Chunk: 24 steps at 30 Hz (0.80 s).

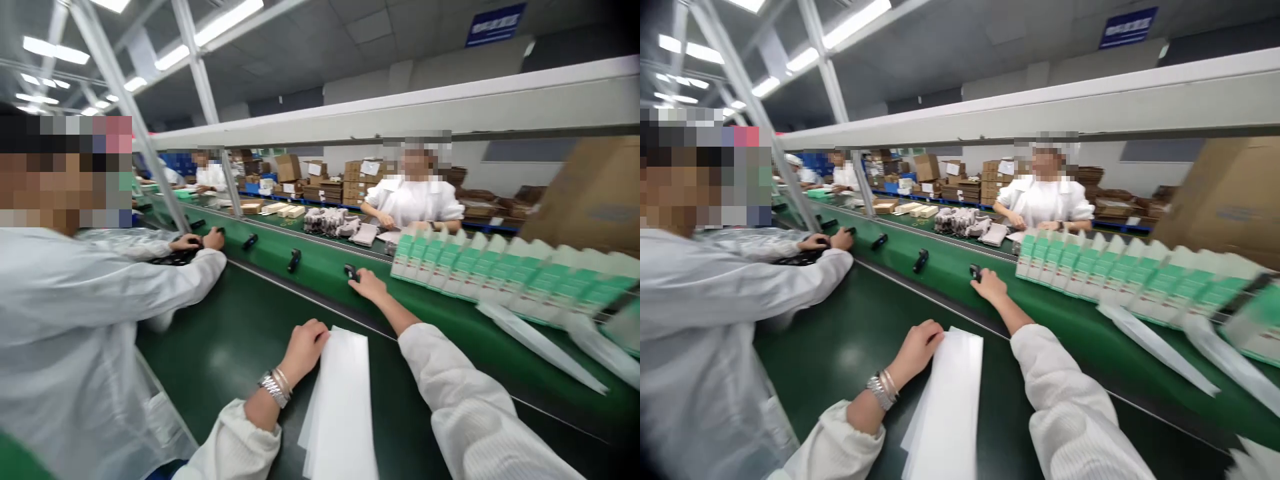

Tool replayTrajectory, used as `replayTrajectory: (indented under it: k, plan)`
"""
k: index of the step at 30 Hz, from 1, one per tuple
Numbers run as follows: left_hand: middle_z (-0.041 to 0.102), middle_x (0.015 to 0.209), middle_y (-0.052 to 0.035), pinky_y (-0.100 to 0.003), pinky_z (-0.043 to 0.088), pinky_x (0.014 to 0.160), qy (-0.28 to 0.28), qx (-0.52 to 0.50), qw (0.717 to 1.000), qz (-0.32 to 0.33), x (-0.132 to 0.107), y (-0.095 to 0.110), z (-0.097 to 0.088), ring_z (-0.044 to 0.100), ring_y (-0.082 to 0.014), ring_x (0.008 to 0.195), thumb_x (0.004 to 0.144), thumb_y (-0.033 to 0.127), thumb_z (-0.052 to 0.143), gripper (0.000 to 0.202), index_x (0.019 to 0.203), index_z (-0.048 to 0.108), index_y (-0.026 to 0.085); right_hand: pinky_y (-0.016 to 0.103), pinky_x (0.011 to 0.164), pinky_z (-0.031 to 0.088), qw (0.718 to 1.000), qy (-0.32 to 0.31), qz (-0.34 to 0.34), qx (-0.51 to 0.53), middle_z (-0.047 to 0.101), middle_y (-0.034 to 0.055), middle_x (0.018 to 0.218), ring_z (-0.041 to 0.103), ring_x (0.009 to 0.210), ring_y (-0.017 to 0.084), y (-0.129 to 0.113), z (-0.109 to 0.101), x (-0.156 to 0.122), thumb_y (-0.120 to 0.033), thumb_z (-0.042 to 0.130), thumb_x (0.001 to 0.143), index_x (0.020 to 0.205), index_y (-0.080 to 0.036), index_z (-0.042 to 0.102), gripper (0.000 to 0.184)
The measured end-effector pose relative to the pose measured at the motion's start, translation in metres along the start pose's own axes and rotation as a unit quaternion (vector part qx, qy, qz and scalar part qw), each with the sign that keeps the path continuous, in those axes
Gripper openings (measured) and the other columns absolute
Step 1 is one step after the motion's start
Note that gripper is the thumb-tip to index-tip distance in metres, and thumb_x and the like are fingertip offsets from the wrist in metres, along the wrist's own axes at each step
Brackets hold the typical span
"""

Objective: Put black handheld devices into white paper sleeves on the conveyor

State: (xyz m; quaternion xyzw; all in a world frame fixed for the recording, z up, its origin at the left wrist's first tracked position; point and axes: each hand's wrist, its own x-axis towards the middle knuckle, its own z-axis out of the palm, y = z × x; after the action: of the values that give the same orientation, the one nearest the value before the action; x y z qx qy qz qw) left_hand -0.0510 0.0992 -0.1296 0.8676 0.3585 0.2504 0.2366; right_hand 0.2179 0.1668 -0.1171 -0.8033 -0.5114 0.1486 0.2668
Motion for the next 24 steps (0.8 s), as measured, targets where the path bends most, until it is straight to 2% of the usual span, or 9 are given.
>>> replayTrajectory:
  k: [2, 5, 8, 12, 14, 15, 17, 20, 24]
  plan:
    - [0.058, 0.078, 0.0002, -0.027, 0.036, 0.073, 0.010, 0.013, 1.000, -0.001, -0.002, 0.003, 0.002, 0.055, -0.0130, 0.074, 0.093, 0.022, 0.048, 0.024, 0.073, 0.059, 0.018, 0.059, 0.099, 0.037, 0.999, -0.012, 0.039, 0.000, 0.054, 0.0209, 0.123, 0.054, 0.116, 0.041, -0.002, 0.003, 0.016, -0.039, 0.065, 0.081, 0.121, -0.012, 0.055, 0.050]
    - [0.062, 0.081, 0.0014, -0.026, 0.037, 0.075, 0.015, 0.010, 1.000, -0.005, -0.005, 0.004, 0.003, 0.057, -0.0127, 0.077, 0.092, 0.019, 0.049, 0.020, 0.075, 0.060, 0.018, 0.064, 0.098, 0.034, 0.997, -0.023, 0.065, 0.035, 0.055, 0.0243, 0.120, 0.053, 0.117, 0.044, -0.003, 0.011, 0.031, -0.028, 0.058, 0.083, 0.124, -0.009, 0.051, 0.046]
    - [0.064, 0.081, 0.0035, -0.023, 0.038, 0.074, 0.023, 0.003, 1.000, -0.004, -0.007, 0.005, 0.002, 0.058, -0.0105, 0.075, 0.092, 0.015, 0.047, 0.018, 0.083, 0.062, 0.020, 0.056, 0.098, 0.041, 0.991, -0.019, 0.052, 0.118, 0.058, 0.0211, 0.117, 0.059, 0.111, 0.036, -0.003, 0.015, 0.030, -0.022, 0.048, 0.086, 0.136, -0.011, 0.039, 0.052]
    - [0.064, 0.080, 0.0023, -0.024, 0.039, 0.076, 0.032, -0.006, 0.999, 0.038, -0.008, 0.010, -0.005, 0.058, -0.0111, 0.076, 0.094, 0.017, 0.047, 0.017, 0.085, 0.062, 0.019, 0.034, 0.083, 0.055, 0.963, -0.011, 0.014, 0.268, 0.063, 0.0116, 0.111, 0.068, 0.094, 0.023, -0.006, 0.008, -0.002, -0.029, 0.048, 0.086, 0.146, -0.018, 0.016, 0.069]
    - [0.064, 0.083, 0.0001, -0.025, 0.040, 0.078, 0.027, -0.003, 0.997, 0.072, -0.007, 0.014, -0.008, 0.058, -0.0129, 0.081, 0.094, 0.020, 0.049, 0.017, 0.083, 0.062, 0.019, 0.034, 0.076, 0.057, 0.920, -0.029, -0.017, 0.390, 0.063, 0.0086, 0.110, 0.070, 0.086, 0.021, -0.006, 0.000, -0.031, -0.036, 0.059, 0.081, 0.146, -0.024, 0.009, 0.083]
    - [0.063, 0.085, -0.0016, -0.026, 0.040, 0.078, 0.026, 0.000, 0.996, 0.082, -0.007, 0.016, -0.009, 0.057, -0.0142, 0.084, 0.095, 0.023, 0.050, 0.018, 0.082, 0.063, 0.018, 0.036, 0.075, 0.058, 0.886, -0.043, -0.039, 0.460, 0.062, 0.0083, 0.112, 0.070, 0.084, 0.022, -0.006, -0.004, -0.047, -0.039, 0.067, 0.075, 0.146, -0.027, 0.007, 0.093]
    - [0.060, 0.089, -0.0043, -0.028, 0.041, 0.079, 0.023, 0.000, 0.995, 0.096, -0.006, 0.020, -0.010, 0.056, -0.0154, 0.086, 0.095, 0.027, 0.050, 0.022, 0.081, 0.064, 0.017, 0.037, 0.071, 0.058, 0.855, -0.054, -0.081, 0.509, 0.059, 0.0075, 0.117, 0.070, 0.080, 0.021, -0.007, -0.012, -0.076, -0.045, 0.076, 0.068, 0.145, -0.034, 0.004, 0.107]
    - [0.056, 0.095, -0.0044, -0.029, 0.041, 0.082, 0.033, -0.018, 0.994, 0.106, 0.001, 0.019, -0.008, 0.055, -0.0152, 0.088, 0.092, 0.029, 0.056, 0.017, 0.084, 0.066, 0.017, 0.038, 0.071, 0.059, 0.858, -0.053, -0.154, 0.487, 0.056, 0.0080, 0.120, 0.069, 0.085, 0.021, -0.006, -0.016, -0.098, -0.052, 0.081, 0.064, 0.148, -0.038, 0.001, 0.117]
    - [0.053, 0.098, -0.0047, -0.028, 0.044, 0.084, 0.027, -0.076, 0.990, 0.120, 0.005, 0.018, -0.005, 0.054, -0.0150, 0.091, 0.091, 0.026, 0.057, 0.014, 0.084, 0.064, 0.017, 0.041, 0.084, 0.057, 0.871, -0.023, -0.216, 0.441, 0.049, 0.0091, 0.131, 0.062, 0.103, 0.022, -0.003, -0.010, -0.104, -0.062, 0.078, 0.065, 0.151, -0.038, 0.007, 0.114]
